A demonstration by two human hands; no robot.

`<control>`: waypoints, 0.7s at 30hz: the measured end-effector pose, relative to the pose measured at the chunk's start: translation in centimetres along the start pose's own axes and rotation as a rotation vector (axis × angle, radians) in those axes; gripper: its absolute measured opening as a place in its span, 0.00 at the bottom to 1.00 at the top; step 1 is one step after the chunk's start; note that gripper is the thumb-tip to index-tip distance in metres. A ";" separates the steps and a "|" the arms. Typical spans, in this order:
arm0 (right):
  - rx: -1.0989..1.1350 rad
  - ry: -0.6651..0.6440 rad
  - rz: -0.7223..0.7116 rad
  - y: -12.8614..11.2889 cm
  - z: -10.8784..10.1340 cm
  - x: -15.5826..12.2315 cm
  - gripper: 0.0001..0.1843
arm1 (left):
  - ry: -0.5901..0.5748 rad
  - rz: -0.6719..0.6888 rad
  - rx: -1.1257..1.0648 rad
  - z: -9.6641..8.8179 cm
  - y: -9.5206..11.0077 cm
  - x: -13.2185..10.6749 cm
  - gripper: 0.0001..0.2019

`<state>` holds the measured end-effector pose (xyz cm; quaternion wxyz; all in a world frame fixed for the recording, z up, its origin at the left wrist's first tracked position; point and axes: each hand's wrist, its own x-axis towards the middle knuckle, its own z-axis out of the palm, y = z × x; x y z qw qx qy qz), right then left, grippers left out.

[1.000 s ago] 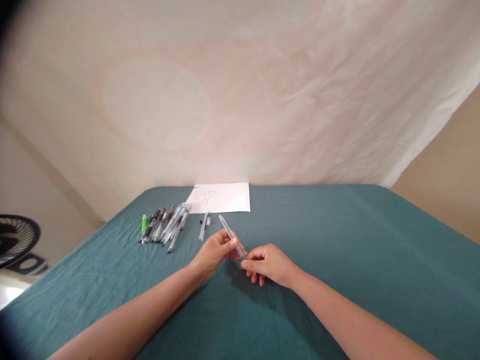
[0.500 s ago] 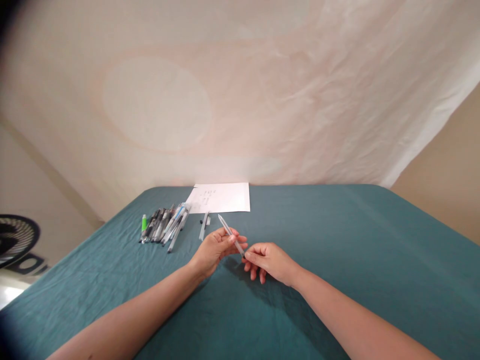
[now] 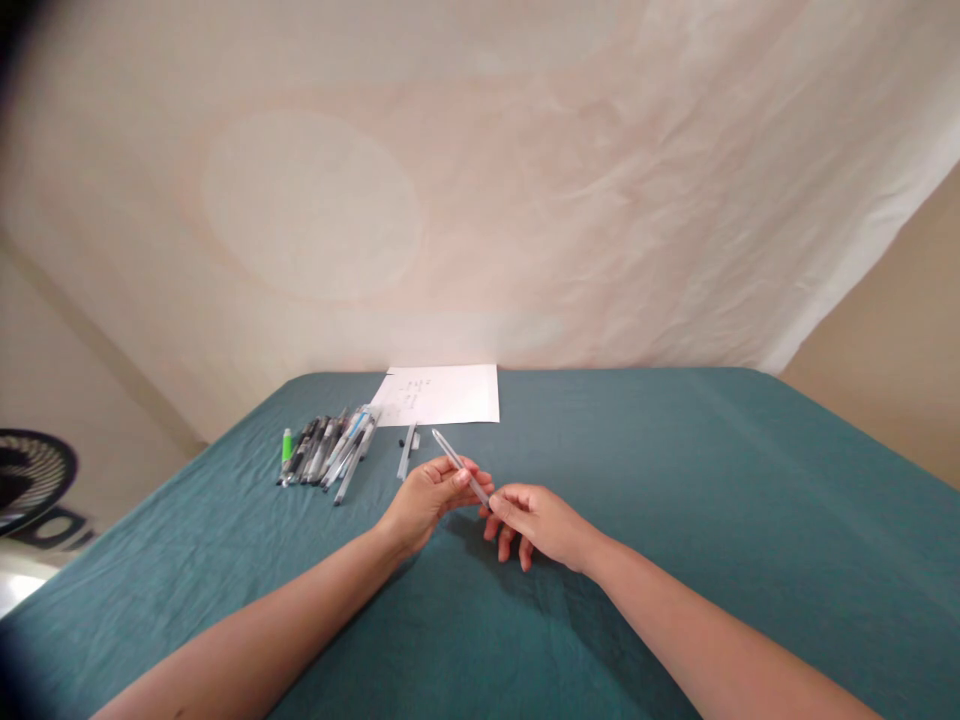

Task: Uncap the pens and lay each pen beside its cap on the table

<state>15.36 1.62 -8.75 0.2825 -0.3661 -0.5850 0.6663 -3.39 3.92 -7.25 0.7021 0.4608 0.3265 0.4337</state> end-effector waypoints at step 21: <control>-0.017 0.009 -0.003 0.2 -0.1 0.1 0.21 | 0.025 0.001 -0.007 0.1 0.1 0.0 0.15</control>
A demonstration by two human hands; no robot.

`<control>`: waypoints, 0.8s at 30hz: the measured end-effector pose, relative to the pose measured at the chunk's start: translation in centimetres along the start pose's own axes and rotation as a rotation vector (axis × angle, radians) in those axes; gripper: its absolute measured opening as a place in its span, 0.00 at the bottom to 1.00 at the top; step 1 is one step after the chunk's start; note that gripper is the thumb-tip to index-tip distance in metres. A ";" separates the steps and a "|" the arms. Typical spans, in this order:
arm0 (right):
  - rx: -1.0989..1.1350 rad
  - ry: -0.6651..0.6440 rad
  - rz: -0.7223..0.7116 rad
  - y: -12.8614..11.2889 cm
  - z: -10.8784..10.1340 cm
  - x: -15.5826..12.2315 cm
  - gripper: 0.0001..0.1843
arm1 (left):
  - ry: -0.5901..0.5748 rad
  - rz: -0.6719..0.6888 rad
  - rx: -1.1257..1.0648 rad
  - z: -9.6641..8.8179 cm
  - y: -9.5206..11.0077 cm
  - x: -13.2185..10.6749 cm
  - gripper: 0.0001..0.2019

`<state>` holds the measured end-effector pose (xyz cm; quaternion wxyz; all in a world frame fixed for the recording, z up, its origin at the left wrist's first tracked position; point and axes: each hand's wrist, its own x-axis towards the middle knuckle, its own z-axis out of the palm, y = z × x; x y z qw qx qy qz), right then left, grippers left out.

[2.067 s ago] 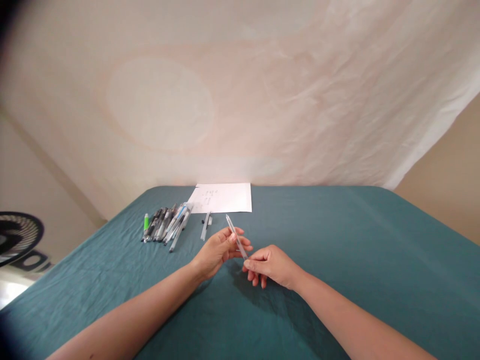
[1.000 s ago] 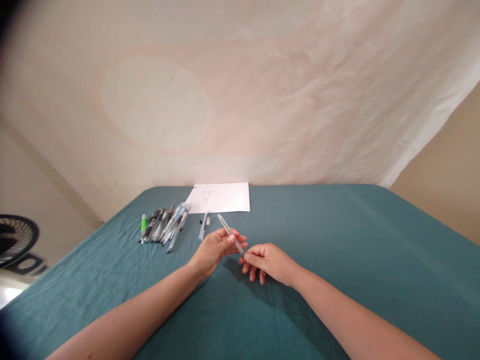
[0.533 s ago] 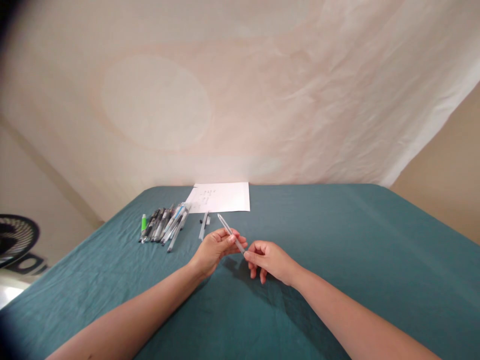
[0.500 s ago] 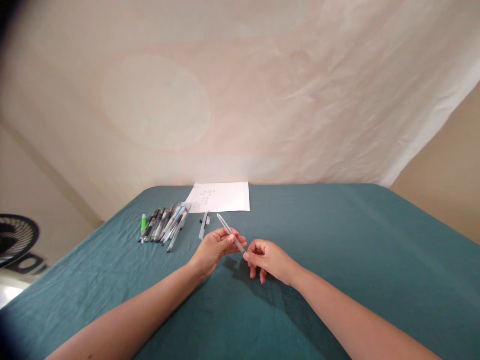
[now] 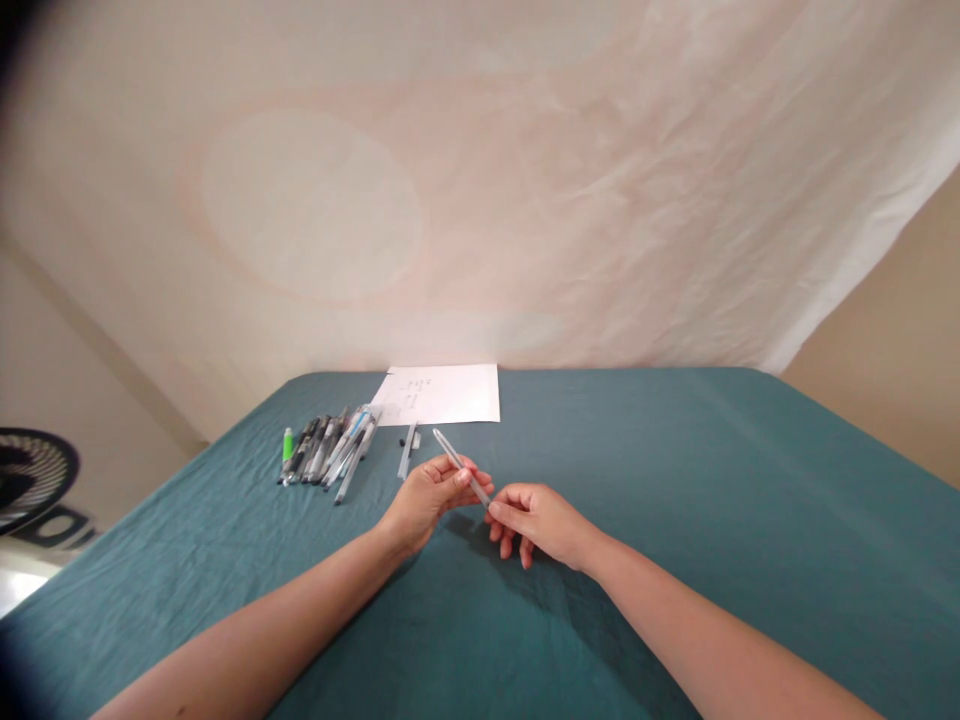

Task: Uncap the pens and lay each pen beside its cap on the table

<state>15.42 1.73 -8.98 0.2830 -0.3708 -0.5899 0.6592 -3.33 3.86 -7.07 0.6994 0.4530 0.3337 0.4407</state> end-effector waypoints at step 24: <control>0.006 0.008 0.005 -0.2 0.0 0.0 0.21 | -0.012 0.002 -0.004 -0.1 0.0 0.0 0.15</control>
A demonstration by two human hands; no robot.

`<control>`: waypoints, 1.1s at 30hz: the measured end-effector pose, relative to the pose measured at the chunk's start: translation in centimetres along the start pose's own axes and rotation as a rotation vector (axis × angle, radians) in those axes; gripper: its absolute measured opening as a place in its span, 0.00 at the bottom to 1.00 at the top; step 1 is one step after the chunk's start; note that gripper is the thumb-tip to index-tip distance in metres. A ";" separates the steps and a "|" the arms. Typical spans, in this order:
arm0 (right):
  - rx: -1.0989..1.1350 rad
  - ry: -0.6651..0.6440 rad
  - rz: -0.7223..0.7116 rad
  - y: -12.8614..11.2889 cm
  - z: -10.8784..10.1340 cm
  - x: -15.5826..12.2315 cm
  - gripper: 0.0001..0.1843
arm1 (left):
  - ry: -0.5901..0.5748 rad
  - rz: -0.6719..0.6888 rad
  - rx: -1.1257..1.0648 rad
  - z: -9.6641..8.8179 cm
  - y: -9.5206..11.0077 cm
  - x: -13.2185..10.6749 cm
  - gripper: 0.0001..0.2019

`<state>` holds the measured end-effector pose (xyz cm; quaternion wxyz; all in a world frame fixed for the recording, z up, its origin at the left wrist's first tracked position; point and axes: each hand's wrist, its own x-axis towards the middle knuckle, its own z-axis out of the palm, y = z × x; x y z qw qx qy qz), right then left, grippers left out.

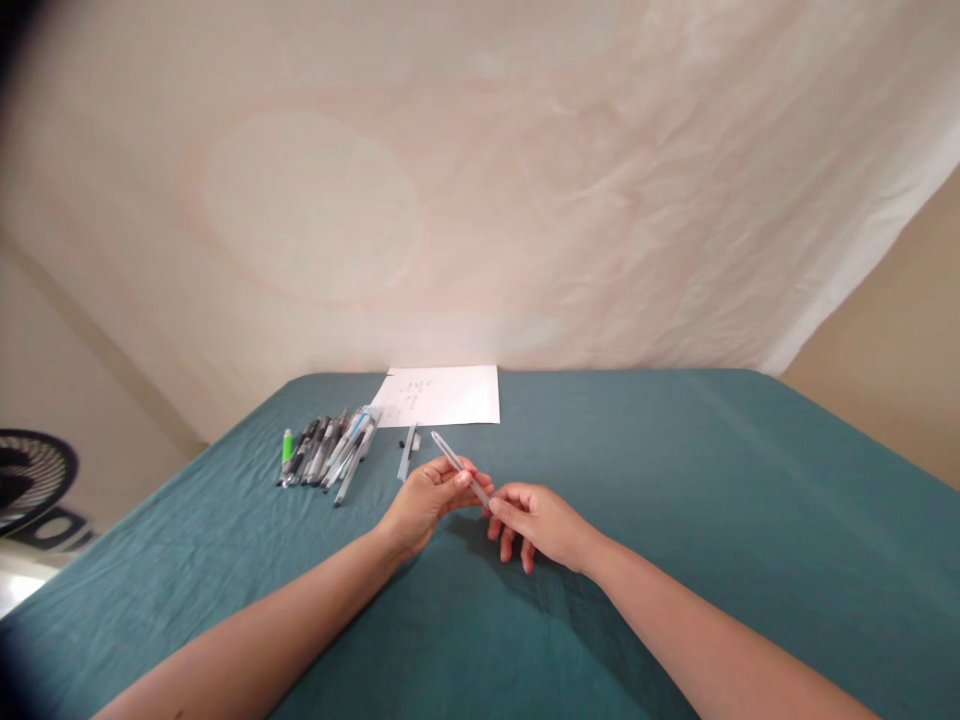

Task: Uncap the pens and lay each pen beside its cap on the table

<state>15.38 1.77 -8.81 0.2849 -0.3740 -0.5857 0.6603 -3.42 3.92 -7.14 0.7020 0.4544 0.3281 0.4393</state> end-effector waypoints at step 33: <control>-0.122 0.064 0.044 0.2 0.1 0.2 0.16 | 0.384 0.212 0.199 -4.5 3.9 2.1 0.18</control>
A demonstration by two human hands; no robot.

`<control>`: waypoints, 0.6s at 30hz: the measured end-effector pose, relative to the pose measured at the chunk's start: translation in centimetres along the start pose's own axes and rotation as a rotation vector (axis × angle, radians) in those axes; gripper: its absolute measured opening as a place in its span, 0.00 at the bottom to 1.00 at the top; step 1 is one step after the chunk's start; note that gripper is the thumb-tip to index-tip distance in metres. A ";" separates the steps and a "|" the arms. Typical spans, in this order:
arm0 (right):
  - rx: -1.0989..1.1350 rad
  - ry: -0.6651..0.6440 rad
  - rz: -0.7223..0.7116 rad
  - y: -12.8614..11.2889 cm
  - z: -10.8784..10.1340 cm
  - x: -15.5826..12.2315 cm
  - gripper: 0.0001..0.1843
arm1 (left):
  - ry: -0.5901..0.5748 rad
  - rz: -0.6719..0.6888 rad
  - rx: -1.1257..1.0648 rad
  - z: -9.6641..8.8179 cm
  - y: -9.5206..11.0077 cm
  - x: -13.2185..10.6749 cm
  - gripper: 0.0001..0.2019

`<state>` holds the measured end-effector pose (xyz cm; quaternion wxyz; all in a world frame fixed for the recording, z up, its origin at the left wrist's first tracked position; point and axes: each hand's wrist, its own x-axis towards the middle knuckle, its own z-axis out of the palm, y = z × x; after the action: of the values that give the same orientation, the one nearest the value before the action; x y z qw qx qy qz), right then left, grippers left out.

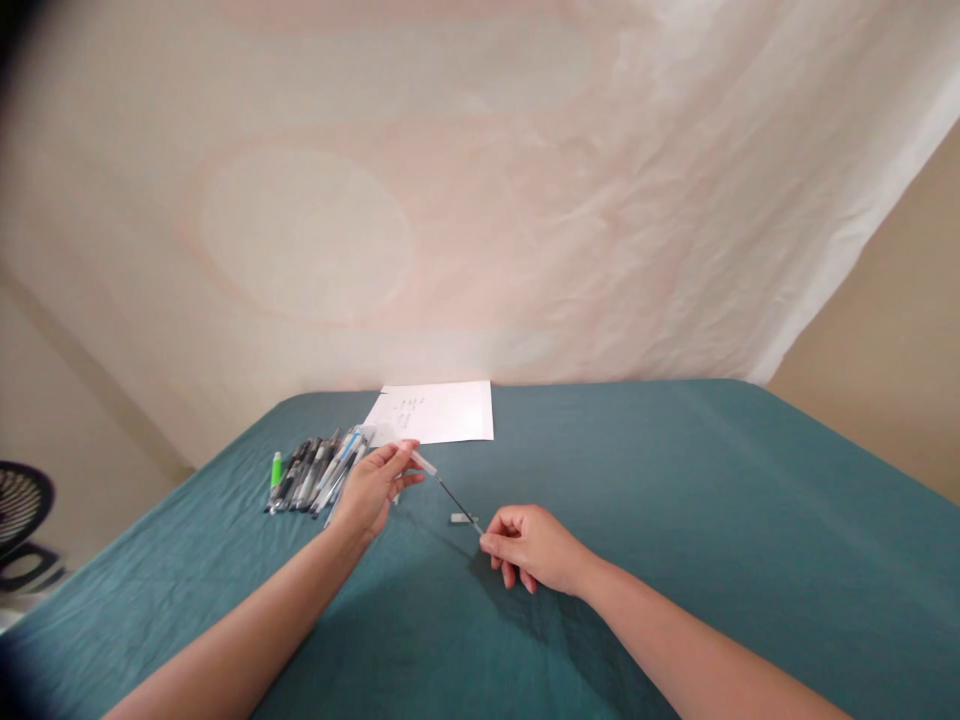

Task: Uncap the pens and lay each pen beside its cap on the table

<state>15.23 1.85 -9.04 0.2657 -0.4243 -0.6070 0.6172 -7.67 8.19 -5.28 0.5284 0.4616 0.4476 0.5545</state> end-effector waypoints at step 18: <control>-0.019 0.025 -0.017 0.0 0.2 -0.1 0.16 | -0.103 0.298 1.085 0.1 -2.9 0.5 0.20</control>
<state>15.13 1.70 -9.01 0.2749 -0.4293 -0.6129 0.6037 -7.09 8.78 -8.14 0.1525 0.7517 0.5723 0.2901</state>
